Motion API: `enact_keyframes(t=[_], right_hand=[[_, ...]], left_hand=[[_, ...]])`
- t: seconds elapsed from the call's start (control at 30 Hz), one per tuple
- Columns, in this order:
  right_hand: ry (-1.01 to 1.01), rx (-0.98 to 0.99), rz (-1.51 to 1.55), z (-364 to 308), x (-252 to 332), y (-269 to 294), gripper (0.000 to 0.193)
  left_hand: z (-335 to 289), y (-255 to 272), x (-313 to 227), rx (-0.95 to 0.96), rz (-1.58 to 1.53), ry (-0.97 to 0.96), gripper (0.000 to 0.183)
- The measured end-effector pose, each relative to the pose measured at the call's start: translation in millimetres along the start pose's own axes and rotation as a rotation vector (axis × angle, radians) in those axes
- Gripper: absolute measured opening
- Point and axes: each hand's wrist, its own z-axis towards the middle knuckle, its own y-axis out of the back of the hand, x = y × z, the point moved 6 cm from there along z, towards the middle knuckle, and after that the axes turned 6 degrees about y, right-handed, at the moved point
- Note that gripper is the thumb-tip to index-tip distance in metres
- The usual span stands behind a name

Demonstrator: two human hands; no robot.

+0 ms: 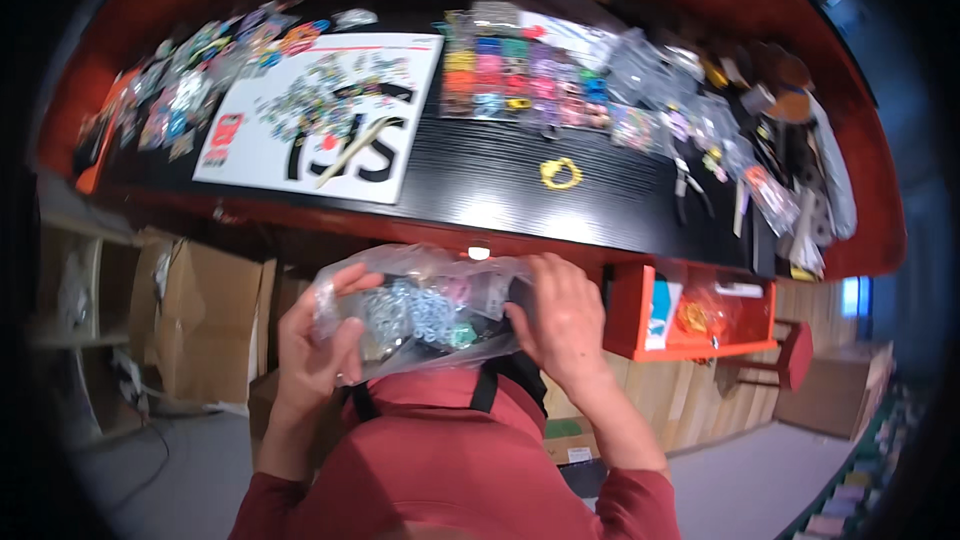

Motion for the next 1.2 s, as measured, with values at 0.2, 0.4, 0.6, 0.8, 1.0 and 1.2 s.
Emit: enact_keyframes(t=[0.2, 0.4, 0.6, 0.8, 1.0, 1.2], right_hand=[[-0.529, 0.196, 0.656, -44, -42, -25, 0.019], [-0.152, 0.071, 1.249, 15, 78, 13, 0.023], [0.634, 0.230, 0.881, 55, 168, 34, 0.048], [0.571, -0.070, 0.886, 54, 172, 37, 0.029], [-0.081, 0.250, 1.156, 36, 105, -38, 0.015], [-0.244, 0.234, 1.118, 8, 66, -65, 0.017]], left_hand=[[-14, -2, 5, 0.189, -0.039, 0.165, 0.028], [-19, -31, 21, 0.327, 0.291, -0.104, 0.044], [-36, 25, 17, 0.190, -0.442, -0.138, 0.049], [-104, 133, -25, -0.166, -0.473, -0.294, 0.045], [-134, 248, -94, -0.749, -0.091, -0.295, 0.041], [-118, 377, -133, -1.060, 0.131, -0.430, 0.032]])
